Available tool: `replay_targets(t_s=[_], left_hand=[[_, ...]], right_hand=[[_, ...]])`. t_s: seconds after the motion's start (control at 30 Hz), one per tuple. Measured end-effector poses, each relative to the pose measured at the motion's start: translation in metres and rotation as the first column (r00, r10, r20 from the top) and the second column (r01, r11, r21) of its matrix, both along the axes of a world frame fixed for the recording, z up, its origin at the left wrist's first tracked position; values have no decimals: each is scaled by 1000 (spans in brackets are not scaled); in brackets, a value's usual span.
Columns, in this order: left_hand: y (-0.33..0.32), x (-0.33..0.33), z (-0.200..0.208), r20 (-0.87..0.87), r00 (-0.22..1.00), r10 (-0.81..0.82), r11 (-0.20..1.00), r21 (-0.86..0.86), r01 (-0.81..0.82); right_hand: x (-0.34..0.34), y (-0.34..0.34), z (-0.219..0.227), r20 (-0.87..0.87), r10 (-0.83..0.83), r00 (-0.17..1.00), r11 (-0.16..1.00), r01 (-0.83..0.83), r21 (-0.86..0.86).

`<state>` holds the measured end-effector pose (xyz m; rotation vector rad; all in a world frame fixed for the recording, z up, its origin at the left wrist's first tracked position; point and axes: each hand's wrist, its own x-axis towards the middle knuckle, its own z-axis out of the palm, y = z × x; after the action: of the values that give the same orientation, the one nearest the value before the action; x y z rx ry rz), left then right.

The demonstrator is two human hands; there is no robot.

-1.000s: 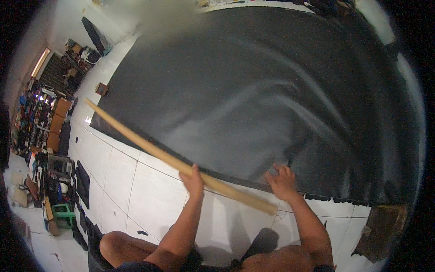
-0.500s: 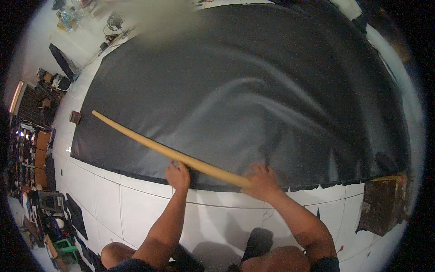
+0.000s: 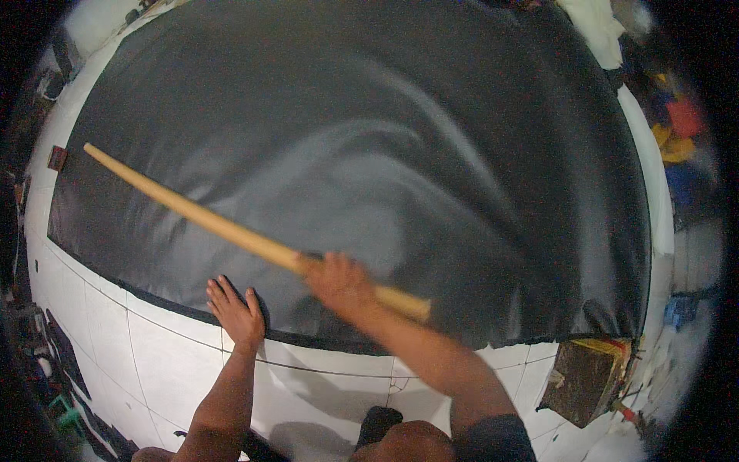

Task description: The person spreads out a large black sheet on the floor and cuts through it using scissors. They then adjust the sheet, align it using a cardboard tube, and cut the fabric again with scissors.

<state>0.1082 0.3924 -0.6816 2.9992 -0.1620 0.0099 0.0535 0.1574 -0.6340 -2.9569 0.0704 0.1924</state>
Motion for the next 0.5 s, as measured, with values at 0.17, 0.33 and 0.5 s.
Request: replay_targets(t_s=[0.17,0.33,0.5], left_hand=[[-2,0,8,-3,1000,16,1000,-19,-16],[-4,2,7,-27,1000,9,998,-57,-11],[-3,5,14,-40,999,20,995,-95,-23]], right_hand=[[15,-137,18,-146,-271,951,962,274,-4],[-26,-254,-1,58,-455,889,883,459,-101],[-39,-330,-2,86,-665,742,737,670,-86]])
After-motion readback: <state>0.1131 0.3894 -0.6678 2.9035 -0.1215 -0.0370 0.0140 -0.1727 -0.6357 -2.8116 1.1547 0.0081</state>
